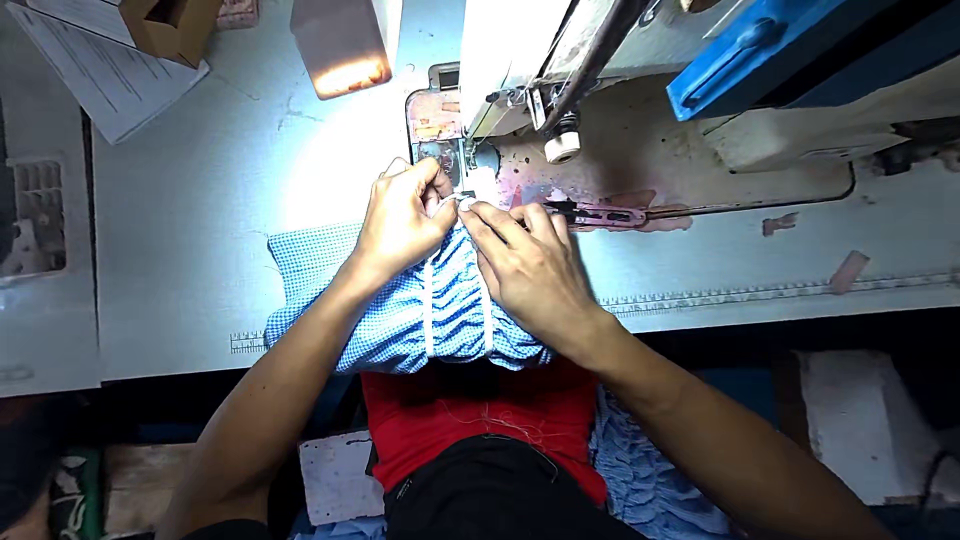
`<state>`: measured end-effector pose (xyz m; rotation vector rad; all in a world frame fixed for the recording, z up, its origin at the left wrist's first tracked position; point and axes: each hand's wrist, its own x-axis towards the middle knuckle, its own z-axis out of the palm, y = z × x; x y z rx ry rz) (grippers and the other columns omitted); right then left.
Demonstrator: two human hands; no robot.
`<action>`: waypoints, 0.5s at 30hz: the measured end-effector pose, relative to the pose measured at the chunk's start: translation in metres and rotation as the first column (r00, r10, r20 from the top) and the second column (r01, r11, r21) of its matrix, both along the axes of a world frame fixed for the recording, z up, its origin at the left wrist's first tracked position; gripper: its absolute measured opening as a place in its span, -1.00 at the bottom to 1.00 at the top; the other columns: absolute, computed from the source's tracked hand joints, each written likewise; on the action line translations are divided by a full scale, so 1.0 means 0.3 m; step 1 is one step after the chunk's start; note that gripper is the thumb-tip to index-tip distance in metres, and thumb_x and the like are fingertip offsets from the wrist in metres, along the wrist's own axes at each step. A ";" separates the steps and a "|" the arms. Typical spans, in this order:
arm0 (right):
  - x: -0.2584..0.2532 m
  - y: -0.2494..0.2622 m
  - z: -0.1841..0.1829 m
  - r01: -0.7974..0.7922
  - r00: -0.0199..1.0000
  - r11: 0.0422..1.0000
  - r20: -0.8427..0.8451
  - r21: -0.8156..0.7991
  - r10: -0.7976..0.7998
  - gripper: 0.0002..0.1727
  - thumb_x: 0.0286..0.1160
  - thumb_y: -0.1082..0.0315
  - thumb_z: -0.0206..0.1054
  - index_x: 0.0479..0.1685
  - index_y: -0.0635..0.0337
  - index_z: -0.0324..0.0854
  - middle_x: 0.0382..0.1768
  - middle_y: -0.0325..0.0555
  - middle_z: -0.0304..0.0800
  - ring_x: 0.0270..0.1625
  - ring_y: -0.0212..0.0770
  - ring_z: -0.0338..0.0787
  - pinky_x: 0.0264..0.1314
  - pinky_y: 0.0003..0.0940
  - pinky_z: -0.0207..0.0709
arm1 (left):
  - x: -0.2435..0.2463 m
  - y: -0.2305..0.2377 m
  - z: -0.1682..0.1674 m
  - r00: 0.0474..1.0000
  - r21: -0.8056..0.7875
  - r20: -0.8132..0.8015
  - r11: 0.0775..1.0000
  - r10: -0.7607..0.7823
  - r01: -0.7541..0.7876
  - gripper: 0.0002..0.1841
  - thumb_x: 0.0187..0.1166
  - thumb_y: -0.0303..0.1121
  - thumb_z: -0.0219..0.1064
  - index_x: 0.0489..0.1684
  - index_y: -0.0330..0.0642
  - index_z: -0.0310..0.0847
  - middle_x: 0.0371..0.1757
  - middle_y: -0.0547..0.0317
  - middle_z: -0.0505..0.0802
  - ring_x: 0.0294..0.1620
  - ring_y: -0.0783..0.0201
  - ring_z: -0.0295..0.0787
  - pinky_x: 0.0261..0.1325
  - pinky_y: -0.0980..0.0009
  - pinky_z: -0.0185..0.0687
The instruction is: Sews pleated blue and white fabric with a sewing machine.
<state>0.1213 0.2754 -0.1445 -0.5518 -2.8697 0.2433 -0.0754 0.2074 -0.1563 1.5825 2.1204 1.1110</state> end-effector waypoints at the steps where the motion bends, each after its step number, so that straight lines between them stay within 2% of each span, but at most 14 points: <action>1: 0.000 0.002 -0.001 -0.001 1.000 1.000 -0.002 0.002 0.001 -0.48 0.71 0.33 0.12 0.65 0.09 0.53 0.60 -0.13 0.59 0.29 0.11 0.62 0.09 0.09 0.39 | -0.001 -0.002 0.002 1.000 0.001 0.008 1.000 -0.007 0.007 -0.92 0.42 -0.30 0.40 -0.27 -0.04 0.74 -0.53 0.40 0.63 -0.28 0.36 0.56 -0.02 0.30 0.40; 3: 0.000 0.006 0.000 0.007 1.000 1.000 0.012 0.006 -0.007 -0.46 0.73 0.31 0.08 0.69 0.11 0.47 0.66 -0.13 0.52 0.31 0.14 0.61 0.10 0.12 0.39 | -0.001 -0.006 0.003 1.000 0.001 0.005 1.000 -0.018 0.018 -0.88 0.42 -0.34 0.36 -0.18 -0.05 0.76 -0.52 0.41 0.64 -0.27 0.37 0.56 -0.01 0.31 0.41; 6: -0.004 0.012 0.001 0.044 0.999 0.999 0.007 -0.013 -0.043 -0.46 0.78 0.22 0.06 0.70 0.15 0.44 0.67 -0.04 0.49 0.31 0.17 0.60 0.11 0.14 0.39 | -0.007 -0.006 0.005 0.998 -0.011 -0.014 0.998 -0.054 0.054 -0.88 0.44 -0.33 0.35 -0.19 -0.03 0.78 -0.54 0.43 0.64 -0.24 0.36 0.57 0.05 0.27 0.38; 9: -0.001 0.014 -0.005 0.054 0.996 0.998 -0.066 -0.035 -0.056 -0.56 0.78 0.19 0.12 0.49 0.15 0.61 0.52 0.01 0.61 0.27 0.14 0.64 0.13 0.09 0.45 | -0.020 -0.004 0.002 0.994 -0.004 -0.027 0.994 -0.108 0.108 -0.89 0.54 -0.30 0.40 -0.18 -0.04 0.85 -0.54 0.42 0.67 -0.23 0.35 0.55 0.10 0.22 0.32; 11: 0.003 0.013 -0.012 0.034 0.994 0.999 -0.102 -0.033 -0.037 -0.64 0.78 0.22 0.14 0.33 0.15 0.69 0.40 0.01 0.70 0.22 0.12 0.67 0.12 0.06 0.45 | -0.019 -0.003 0.003 0.994 -0.015 -0.023 0.994 -0.109 0.109 -0.89 0.56 -0.30 0.38 -0.22 -0.04 0.82 -0.54 0.42 0.67 -0.22 0.34 0.55 0.12 0.21 0.31; 12: 0.003 0.013 -0.012 0.030 0.995 0.999 -0.097 -0.026 -0.032 -0.64 0.77 0.23 0.14 0.36 0.11 0.69 0.39 -0.01 0.72 0.21 0.12 0.68 0.14 0.06 0.44 | -0.016 -0.001 0.005 0.994 -0.028 -0.026 0.994 -0.103 0.103 -0.89 0.57 -0.30 0.35 -0.23 -0.04 0.80 -0.53 0.41 0.67 -0.21 0.34 0.56 0.13 0.21 0.30; 15: 0.004 0.012 -0.007 0.047 0.998 0.999 -0.048 -0.014 -0.047 -0.53 0.78 0.22 0.11 0.60 -0.01 0.58 0.47 -0.07 0.67 0.26 0.11 0.64 0.17 0.08 0.39 | -0.006 0.005 0.005 0.997 -0.044 -0.036 0.997 -0.064 0.062 -0.88 0.54 -0.32 0.30 -0.24 -0.04 0.78 -0.54 0.41 0.66 -0.23 0.33 0.56 0.11 0.21 0.31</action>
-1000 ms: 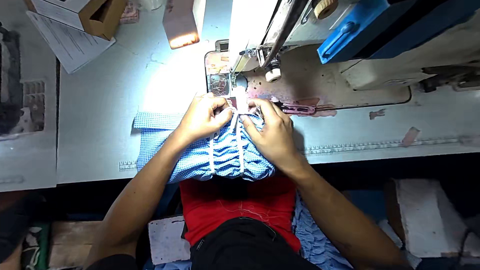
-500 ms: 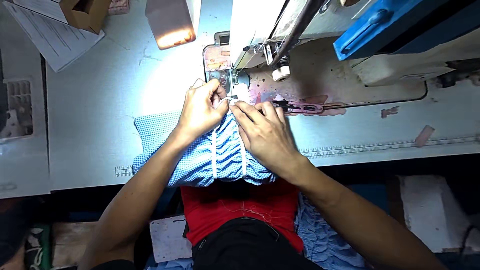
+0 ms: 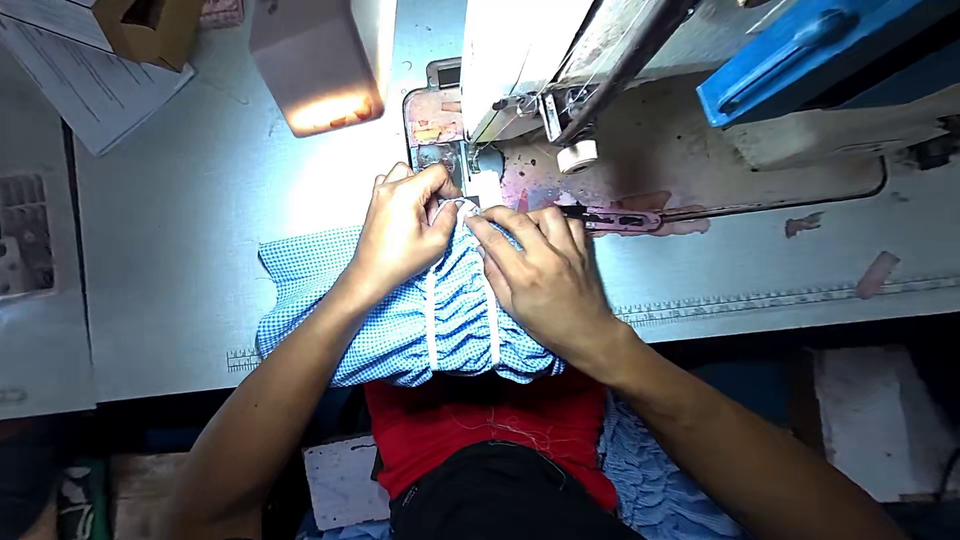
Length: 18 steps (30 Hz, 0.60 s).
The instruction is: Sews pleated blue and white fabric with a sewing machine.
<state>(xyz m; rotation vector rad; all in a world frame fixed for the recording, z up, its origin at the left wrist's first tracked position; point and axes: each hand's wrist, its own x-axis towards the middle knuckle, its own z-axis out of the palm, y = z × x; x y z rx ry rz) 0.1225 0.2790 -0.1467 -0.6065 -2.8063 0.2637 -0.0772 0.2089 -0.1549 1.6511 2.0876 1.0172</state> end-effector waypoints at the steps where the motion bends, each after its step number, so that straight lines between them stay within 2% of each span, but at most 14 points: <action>1: 0.001 -0.001 0.001 0.009 1.000 1.000 0.016 -0.001 -0.009 -0.50 0.77 0.21 0.09 0.64 -0.03 0.54 0.49 -0.07 0.64 0.28 0.12 0.62 0.17 0.09 0.39 | 0.003 0.002 0.000 1.000 -0.006 0.000 1.000 0.013 -0.013 -0.88 0.53 -0.32 0.30 -0.24 -0.04 0.78 -0.56 0.41 0.64 -0.24 0.34 0.55 0.10 0.21 0.30; 4: -0.007 0.002 0.008 0.037 0.995 0.999 0.093 -0.008 -0.036 -0.43 0.76 0.17 0.01 0.74 -0.06 0.43 0.55 0.00 0.56 0.33 0.21 0.56 0.16 0.18 0.35 | 0.003 0.003 0.004 1.000 -0.008 0.015 1.000 0.026 -0.025 -0.88 0.50 -0.32 0.34 -0.20 -0.04 0.80 -0.59 0.43 0.60 -0.28 0.37 0.53 0.09 0.23 0.29; 7: -0.017 0.007 0.012 0.076 0.988 0.997 0.135 0.007 -0.077 -0.39 0.74 0.13 -0.04 0.78 -0.10 0.38 0.51 0.12 0.52 0.33 0.26 0.51 0.17 0.22 0.29 | -0.002 -0.006 0.001 0.999 0.039 0.034 0.999 -0.013 0.012 -0.79 0.47 -0.35 0.37 0.01 -0.04 0.80 -0.56 0.46 0.62 -0.31 0.40 0.51 0.07 0.23 0.29; 10: -0.020 0.003 0.014 0.092 0.984 0.995 0.147 0.042 -0.098 -0.41 0.75 0.11 -0.07 0.76 -0.14 0.41 0.49 0.16 0.54 0.36 0.29 0.51 0.20 0.25 0.28 | -0.002 -0.015 -0.014 0.998 0.127 -0.021 0.989 -0.067 0.069 -0.81 0.50 -0.39 0.32 -0.10 -0.04 0.87 -0.47 0.38 0.78 -0.26 0.36 0.56 0.04 0.21 0.29; 12: -0.022 0.004 0.013 0.091 0.983 0.995 0.153 0.050 -0.098 -0.39 0.74 0.11 -0.07 0.79 -0.16 0.37 0.49 0.18 0.54 0.37 0.30 0.51 0.21 0.26 0.28 | 0.004 -0.018 -0.019 0.995 0.115 -0.089 0.992 -0.049 0.059 -0.75 0.54 -0.37 0.30 -0.06 -0.01 0.94 -0.39 0.31 0.88 -0.22 0.30 0.63 0.04 0.22 0.31; 18: -0.021 0.028 0.017 0.074 0.985 0.997 0.151 0.034 -0.078 -0.41 0.71 0.08 -0.03 0.73 -0.15 0.44 0.44 0.18 0.56 0.37 0.32 0.50 0.19 0.27 0.27 | 0.019 -0.013 -0.021 0.980 0.055 -0.197 0.997 -0.038 0.050 -0.66 0.58 -0.36 0.21 0.11 -0.04 0.92 -0.39 0.23 0.88 -0.22 0.21 0.62 0.03 0.19 0.30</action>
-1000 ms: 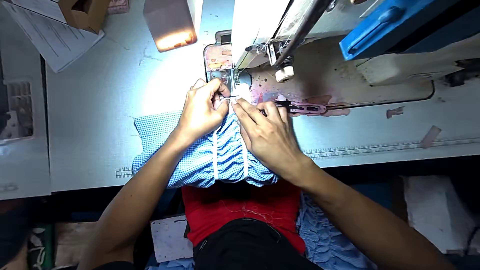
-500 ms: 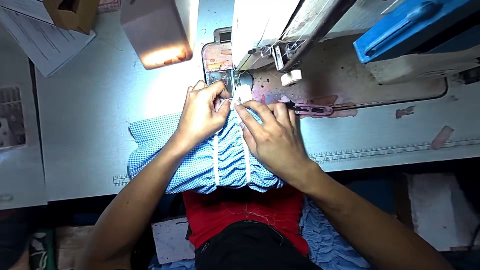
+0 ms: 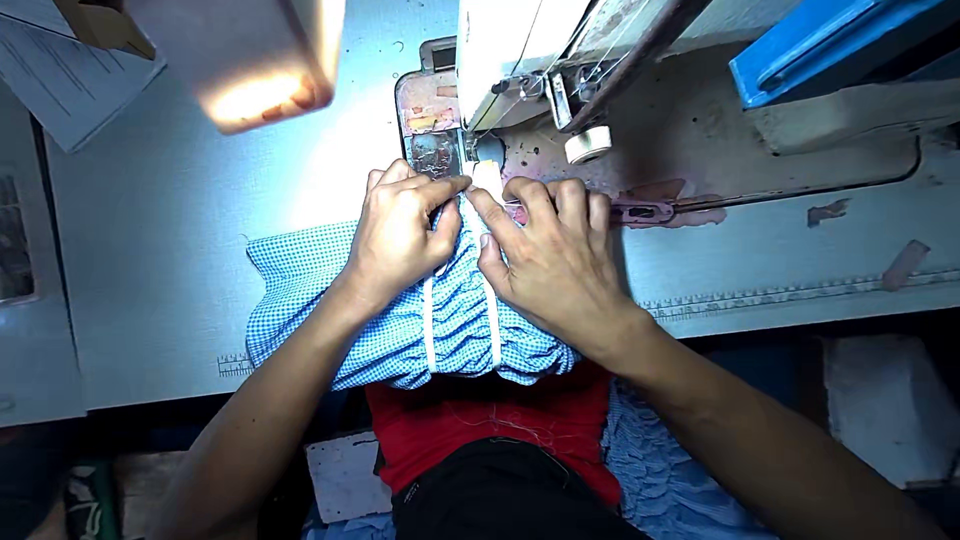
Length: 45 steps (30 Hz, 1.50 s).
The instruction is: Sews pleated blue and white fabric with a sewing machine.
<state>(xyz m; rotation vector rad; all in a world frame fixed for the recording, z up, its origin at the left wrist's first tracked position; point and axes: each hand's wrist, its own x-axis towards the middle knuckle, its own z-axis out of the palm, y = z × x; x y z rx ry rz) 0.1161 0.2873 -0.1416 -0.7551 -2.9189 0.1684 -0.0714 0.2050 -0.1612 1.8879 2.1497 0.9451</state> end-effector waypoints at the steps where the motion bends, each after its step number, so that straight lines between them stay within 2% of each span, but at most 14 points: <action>1: 0.001 0.004 0.003 -0.009 1.000 1.000 0.006 -0.004 0.009 -0.40 0.70 0.07 -0.02 0.72 -0.14 0.44 0.44 0.19 0.55 0.38 0.33 0.49 0.18 0.28 0.27 | 0.004 0.001 0.000 1.000 0.000 0.000 1.000 0.006 -0.006 -0.66 0.57 -0.36 0.21 0.10 -0.04 0.93 -0.39 0.22 0.88 -0.23 0.20 0.62 0.04 0.19 0.30; 6: -0.010 0.025 0.011 -0.028 0.999 1.000 0.025 0.006 0.028 -0.36 0.65 0.04 -0.05 0.74 -0.12 0.41 0.46 0.23 0.53 0.45 0.38 0.45 0.22 0.32 0.26 | 0.034 0.021 -0.002 0.994 0.011 -0.061 0.996 0.092 -0.092 -0.65 0.56 -0.33 0.19 0.09 -0.02 0.93 -0.40 0.22 0.90 -0.26 0.18 0.64 0.01 0.16 0.30; 9: -0.010 0.022 0.013 -0.050 0.999 0.999 0.020 0.009 0.050 -0.38 0.67 0.08 -0.04 0.72 -0.04 0.43 0.45 0.24 0.53 0.44 0.39 0.46 0.20 0.33 0.28 | 0.042 0.016 -0.004 0.992 0.009 -0.079 0.996 0.094 -0.094 -0.65 0.58 -0.33 0.19 0.13 -0.04 0.91 -0.39 0.21 0.88 -0.24 0.16 0.64 0.01 0.16 0.32; 14: -0.001 0.024 0.006 -0.051 0.999 0.999 -0.008 0.009 0.051 -0.42 0.66 0.09 0.00 0.65 -0.10 0.51 0.41 0.20 0.57 0.39 0.35 0.50 0.14 0.27 0.30 | 0.047 0.008 0.001 0.996 0.030 -0.041 0.997 0.076 -0.075 -0.75 0.51 -0.35 0.22 -0.08 -0.09 0.86 -0.52 0.28 0.77 -0.34 0.24 0.56 -0.02 0.21 0.30; 18: -0.003 0.025 0.005 -0.050 0.999 0.999 -0.004 -0.004 0.050 -0.41 0.66 0.08 -0.01 0.66 -0.10 0.50 0.42 0.21 0.57 0.37 0.35 0.50 0.13 0.26 0.30 | 0.050 0.003 -0.003 0.995 0.017 -0.059 0.997 0.082 -0.081 -0.67 0.53 -0.35 0.21 0.07 -0.06 0.91 -0.42 0.24 0.87 -0.29 0.20 0.61 -0.01 0.18 0.31; 24: -0.010 0.031 0.009 -0.043 0.999 0.999 -0.004 0.015 0.043 -0.40 0.66 0.07 -0.04 0.66 -0.08 0.50 0.43 0.20 0.56 0.39 0.35 0.49 0.14 0.27 0.29 | 0.061 0.023 -0.004 0.987 0.042 -0.083 0.990 0.140 -0.137 -0.70 0.52 -0.34 0.24 -0.01 -0.05 0.95 -0.48 0.25 0.87 -0.36 0.22 0.60 -0.07 0.19 0.30; 29: -0.032 0.013 0.002 0.014 1.000 0.998 0.023 0.057 -0.015 -0.41 0.68 0.10 -0.05 0.67 -0.08 0.50 0.44 0.15 0.59 0.41 0.35 0.51 0.20 0.30 0.30 | 0.068 0.051 0.000 0.978 -0.003 -0.078 0.981 0.196 -0.196 -0.72 0.53 -0.30 0.25 -0.07 -0.01 0.95 -0.41 0.27 0.89 -0.30 0.22 0.64 -0.02 0.17 0.31; 33: -0.033 0.005 0.007 0.011 1.000 0.998 0.012 0.056 -0.012 -0.42 0.68 0.12 -0.03 0.65 -0.04 0.51 0.42 0.17 0.58 0.39 0.33 0.51 0.20 0.29 0.29 | 0.058 0.050 0.002 0.981 -0.013 -0.064 0.982 0.185 -0.187 -0.71 0.52 -0.29 0.24 -0.07 0.01 0.95 -0.43 0.27 0.87 -0.29 0.21 0.65 0.02 0.16 0.33; 37: -0.038 0.012 -0.007 0.020 1.000 0.995 -0.002 0.103 -0.020 -0.41 0.69 0.09 -0.10 0.64 -0.12 0.53 0.39 0.14 0.64 0.36 0.33 0.56 0.22 0.28 0.30 | 0.053 0.050 -0.004 0.984 -0.005 -0.031 0.985 0.173 -0.173 -0.73 0.52 -0.26 0.26 -0.10 0.00 0.94 -0.45 0.26 0.86 -0.29 0.22 0.66 0.05 0.15 0.35; 40: -0.044 0.009 -0.009 0.027 1.000 0.994 -0.011 0.105 -0.026 -0.42 0.71 0.11 -0.13 0.62 -0.11 0.54 0.37 0.16 0.66 0.36 0.35 0.57 0.25 0.31 0.30 | 0.038 0.049 0.003 0.990 -0.022 -0.002 0.990 0.138 -0.138 -0.73 0.53 -0.27 0.26 -0.10 0.00 0.94 -0.49 0.28 0.84 -0.28 0.24 0.64 0.08 0.15 0.32; 45: -0.044 -0.002 -0.002 0.048 0.999 0.996 0.000 0.078 -0.049 -0.41 0.72 0.10 -0.14 0.66 -0.11 0.50 0.39 0.21 0.63 0.39 0.38 0.56 0.29 0.36 0.28 | 0.018 0.040 0.006 0.997 -0.043 0.011 0.996 0.077 -0.076 -0.70 0.54 -0.30 0.25 0.01 -0.01 0.94 -0.44 0.31 0.88 -0.26 0.26 0.65 0.09 0.16 0.33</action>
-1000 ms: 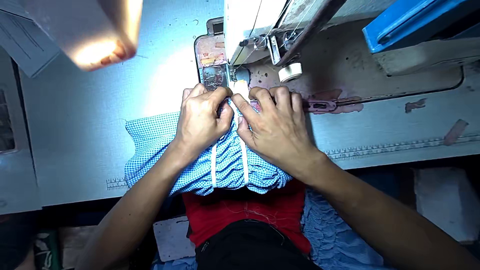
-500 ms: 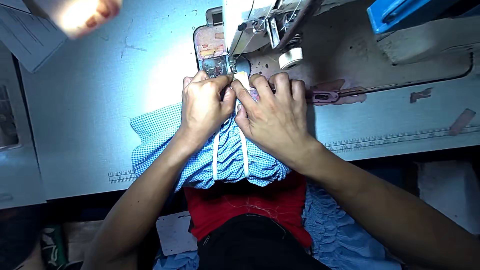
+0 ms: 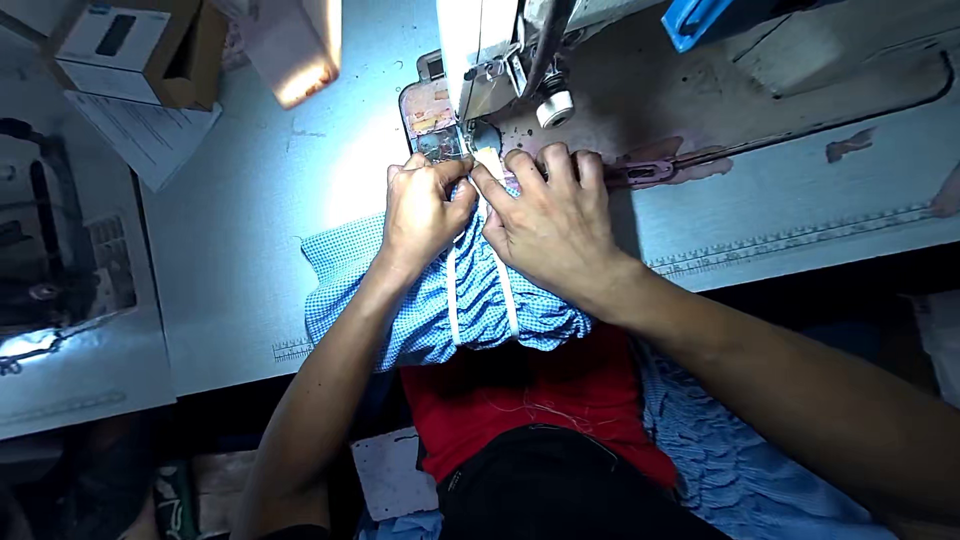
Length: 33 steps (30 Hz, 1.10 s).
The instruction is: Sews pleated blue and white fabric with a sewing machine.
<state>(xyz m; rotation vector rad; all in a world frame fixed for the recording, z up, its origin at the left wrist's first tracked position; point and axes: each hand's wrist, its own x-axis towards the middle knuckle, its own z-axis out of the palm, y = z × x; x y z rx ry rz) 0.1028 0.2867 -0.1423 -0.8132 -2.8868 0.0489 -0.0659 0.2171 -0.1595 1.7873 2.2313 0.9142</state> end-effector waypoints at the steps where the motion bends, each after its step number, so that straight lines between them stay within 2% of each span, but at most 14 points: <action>1: -0.001 0.001 -0.001 0.004 1.000 1.000 0.000 0.004 -0.004 -0.41 0.72 0.10 -0.15 0.66 -0.12 0.50 0.38 0.22 0.63 0.37 0.38 0.56 0.27 0.36 0.29 | -0.003 0.001 0.000 1.000 -0.003 0.005 1.000 -0.007 0.007 -0.69 0.54 -0.31 0.25 0.02 -0.02 0.94 -0.44 0.30 0.88 -0.26 0.26 0.65 0.09 0.16 0.33; 7: 0.013 -0.012 0.003 0.015 0.999 0.999 -0.029 -0.049 -0.016 -0.42 0.71 0.12 -0.08 0.67 -0.11 0.51 0.45 0.27 0.57 0.42 0.42 0.51 0.21 0.39 0.30 | 0.000 0.002 0.001 1.000 0.013 -0.010 1.000 -0.024 0.024 -0.71 0.54 -0.34 0.25 -0.03 -0.06 0.94 -0.46 0.29 0.86 -0.28 0.25 0.62 0.06 0.16 0.31; 10: 0.011 0.000 -0.013 0.040 0.999 0.999 -0.030 -0.016 -0.041 -0.41 0.71 0.08 -0.12 0.68 -0.22 0.50 0.43 0.22 0.59 0.39 0.37 0.54 0.21 0.31 0.30 | -0.005 0.001 -0.001 0.999 0.014 -0.013 0.999 -0.037 0.037 -0.71 0.55 -0.33 0.24 -0.03 -0.06 0.94 -0.46 0.27 0.86 -0.26 0.24 0.64 0.06 0.16 0.32; 12: 0.015 0.007 -0.021 0.075 0.994 0.997 -0.074 -0.030 -0.077 -0.40 0.69 0.02 -0.08 0.68 -0.15 0.48 0.47 0.19 0.57 0.42 0.35 0.53 0.21 0.30 0.34 | -0.024 -0.004 0.000 0.997 0.034 -0.014 0.997 -0.071 0.072 -0.73 0.58 -0.32 0.25 -0.04 -0.07 0.93 -0.41 0.26 0.88 -0.22 0.24 0.67 0.06 0.18 0.37; 16: 0.046 0.022 -0.044 0.141 0.958 0.981 -0.230 -0.136 -0.170 -0.50 0.77 -0.09 0.03 0.28 0.06 0.66 0.37 0.10 0.62 0.48 0.26 0.50 0.36 0.24 0.35 | -0.064 -0.027 -0.007 0.989 0.056 -0.024 0.987 -0.147 0.148 -0.75 0.71 -0.17 0.33 -0.03 -0.04 0.93 -0.28 0.27 0.93 -0.14 0.26 0.70 0.12 0.23 0.44; 19: 0.043 0.024 -0.038 0.159 0.955 0.978 -0.232 -0.134 -0.187 -0.63 0.76 0.03 0.08 -0.03 0.09 0.67 0.17 0.08 0.64 0.35 0.25 0.53 0.28 0.21 0.32 | -0.063 -0.027 0.000 0.975 0.066 -0.198 0.991 -0.103 0.119 -0.75 0.71 -0.14 0.32 -0.02 0.02 0.91 -0.31 0.19 0.84 -0.13 0.13 0.67 0.08 0.15 0.41; 20: 0.039 0.021 -0.032 0.155 0.957 0.980 -0.226 -0.127 -0.181 -0.66 0.75 0.07 0.11 -0.10 0.12 0.65 0.08 0.09 0.66 0.30 0.24 0.56 0.24 0.19 0.36 | -0.038 -0.033 0.024 0.949 0.030 -0.305 0.996 -0.073 0.086 -0.73 0.73 -0.13 0.26 0.08 0.04 0.86 -0.21 0.09 0.79 -0.05 0.03 0.66 0.13 0.05 0.39; 21: 0.038 0.019 -0.025 0.133 0.963 0.983 -0.219 -0.126 -0.158 -0.68 0.74 0.12 0.13 -0.14 0.18 0.64 0.01 0.13 0.66 0.24 0.27 0.59 0.17 0.18 0.40 | 0.011 -0.046 0.063 0.924 -0.028 -0.378 0.999 -0.051 0.044 -0.70 0.75 -0.16 0.19 0.24 0.05 0.78 0.03 -0.01 0.79 0.15 -0.06 0.66 0.26 -0.05 0.39; 22: 0.039 0.021 -0.013 0.101 0.967 0.984 -0.217 -0.148 -0.132 -0.71 0.74 0.19 0.15 -0.13 0.25 0.62 -0.03 0.17 0.64 0.19 0.29 0.60 0.12 0.18 0.43 | 0.071 -0.060 0.103 0.919 -0.066 -0.392 0.998 -0.047 0.023 -0.64 0.76 -0.20 0.14 0.38 0.02 0.71 0.30 -0.06 0.78 0.37 -0.10 0.64 0.42 -0.09 0.42; 23: 0.037 0.029 -0.003 0.082 0.968 0.979 -0.219 -0.188 -0.123 -0.75 0.71 0.26 0.16 -0.10 0.30 0.62 -0.09 0.19 0.67 0.13 0.28 0.65 0.08 0.17 0.49 | 0.125 -0.072 0.119 0.932 -0.057 -0.360 0.998 -0.050 0.032 -0.61 0.76 -0.20 0.12 0.41 -0.06 0.70 0.42 -0.07 0.76 0.49 -0.08 0.63 0.52 -0.04 0.46; 25: 0.039 0.049 0.013 0.061 0.969 0.954 -0.211 -0.295 -0.127 -0.71 0.76 0.23 0.12 0.01 0.31 0.57 -0.32 0.14 0.76 -0.13 0.21 0.82 -0.11 0.11 0.64 | 0.187 -0.113 0.064 0.962 -0.061 -0.262 0.996 -0.077 0.063 -0.48 0.78 -0.06 0.05 0.49 -0.22 0.62 0.49 -0.05 0.75 0.61 -0.02 0.58 0.67 0.00 0.37; 27: 0.039 0.096 0.043 0.016 0.976 0.901 -0.189 -0.433 -0.108 -0.68 0.85 0.14 0.06 0.10 0.24 0.50 -0.41 0.03 0.70 -0.33 0.06 0.80 -0.26 0.04 0.63 | 0.164 -0.150 0.008 0.975 -0.117 -0.187 0.988 -0.123 0.102 -0.32 0.75 0.14 0.04 0.67 -0.17 0.47 0.68 0.01 0.59 0.76 0.03 0.39 0.82 -0.09 0.09; 30: 0.040 0.189 0.075 -0.044 0.991 0.854 -0.130 -0.519 -0.028 -0.66 0.80 0.11 0.17 0.11 0.22 0.61 -0.21 0.09 0.79 -0.14 0.07 0.83 -0.05 0.10 0.65 | 0.117 -0.161 0.007 0.966 -0.181 -0.193 0.974 -0.174 0.140 -0.28 0.65 0.35 0.04 0.69 0.19 0.50 0.74 0.28 0.54 0.82 0.10 0.28 0.82 -0.29 -0.09; 33: 0.019 0.227 0.076 0.006 0.998 0.868 -0.054 -0.497 -0.038 -0.65 0.73 0.04 0.28 -0.01 0.17 0.71 -0.20 0.08 0.82 -0.08 0.08 0.83 -0.01 0.13 0.61 | 0.108 -0.155 0.000 0.961 -0.124 -0.235 0.985 -0.146 0.120 -0.47 0.73 0.21 0.08 0.56 0.30 0.63 0.63 0.38 0.66 0.80 0.05 0.31 0.79 -0.36 -0.10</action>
